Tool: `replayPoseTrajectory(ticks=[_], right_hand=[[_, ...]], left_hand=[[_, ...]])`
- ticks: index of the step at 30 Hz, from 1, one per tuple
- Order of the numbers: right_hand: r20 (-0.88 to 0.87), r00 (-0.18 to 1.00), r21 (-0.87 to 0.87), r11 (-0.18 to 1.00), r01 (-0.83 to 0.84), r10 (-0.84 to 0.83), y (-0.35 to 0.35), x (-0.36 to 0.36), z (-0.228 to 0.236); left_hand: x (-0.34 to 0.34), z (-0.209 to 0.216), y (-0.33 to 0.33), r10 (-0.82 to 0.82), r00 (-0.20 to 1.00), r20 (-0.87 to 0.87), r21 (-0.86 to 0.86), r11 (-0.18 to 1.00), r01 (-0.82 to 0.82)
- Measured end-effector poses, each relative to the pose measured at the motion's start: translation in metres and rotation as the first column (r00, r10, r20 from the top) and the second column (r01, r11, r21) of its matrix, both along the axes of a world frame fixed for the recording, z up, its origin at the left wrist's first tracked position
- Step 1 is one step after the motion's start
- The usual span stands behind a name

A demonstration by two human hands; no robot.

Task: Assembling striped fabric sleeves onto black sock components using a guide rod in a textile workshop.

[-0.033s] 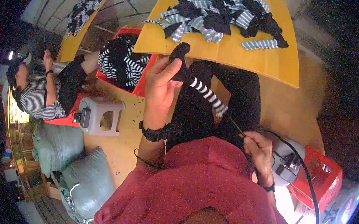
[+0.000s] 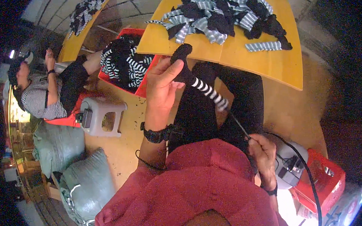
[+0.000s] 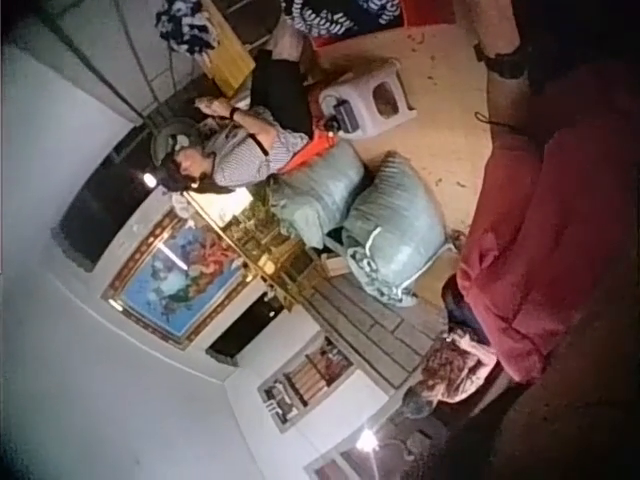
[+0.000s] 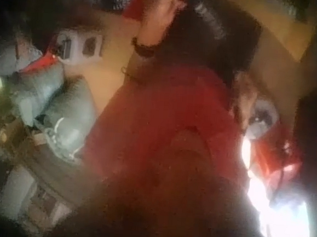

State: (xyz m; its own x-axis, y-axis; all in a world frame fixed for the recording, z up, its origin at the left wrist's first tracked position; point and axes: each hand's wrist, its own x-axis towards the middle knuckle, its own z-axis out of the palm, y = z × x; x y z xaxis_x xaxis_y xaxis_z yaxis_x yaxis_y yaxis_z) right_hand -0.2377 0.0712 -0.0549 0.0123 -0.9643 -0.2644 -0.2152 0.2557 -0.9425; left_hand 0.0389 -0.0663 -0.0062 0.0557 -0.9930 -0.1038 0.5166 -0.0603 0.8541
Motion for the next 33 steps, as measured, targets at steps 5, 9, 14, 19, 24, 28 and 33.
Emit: replayPoseTrajectory(ticks=[5,9,14,19,24,28,33], right_hand=[[0.039,0.944,-0.069,0.942,0.330,-0.328,0.010,-0.014,-0.015],[0.289,0.916,-0.084,0.945,0.315,-0.280,-0.001,0.012,0.010],[0.522,0.826,-0.111,0.944,0.312,-0.212,-0.047,0.043,0.032],[0.579,0.814,-0.203,0.975,0.096,0.040,-0.086,0.078,0.065],[0.618,0.783,-0.135,0.972,0.193,-0.070,-0.103,0.090,0.064],[0.755,0.630,-0.030,0.950,0.310,-0.182,-0.104,0.085,0.058],[0.764,0.609,0.002,0.945,0.328,-0.213,-0.104,0.086,0.055]], left_hand=[[0.011,0.003,0.005,0.018,1.000,-0.001,-0.018,1.000,-0.018],[0.002,0.007,0.011,-0.146,0.987,-0.066,-0.046,0.989,0.144],[-0.013,0.010,0.024,-0.251,0.965,-0.081,-0.001,0.968,0.252],[-0.031,0.006,0.035,-0.315,0.945,0.084,0.082,0.948,0.308],[-0.039,0.014,0.036,-0.186,0.922,0.340,-0.105,0.967,0.234],[-0.040,0.010,0.036,-0.129,0.970,0.207,-0.108,0.982,0.154],[-0.048,0.004,0.036,-0.148,0.984,-0.095,-0.095,0.986,0.139]])
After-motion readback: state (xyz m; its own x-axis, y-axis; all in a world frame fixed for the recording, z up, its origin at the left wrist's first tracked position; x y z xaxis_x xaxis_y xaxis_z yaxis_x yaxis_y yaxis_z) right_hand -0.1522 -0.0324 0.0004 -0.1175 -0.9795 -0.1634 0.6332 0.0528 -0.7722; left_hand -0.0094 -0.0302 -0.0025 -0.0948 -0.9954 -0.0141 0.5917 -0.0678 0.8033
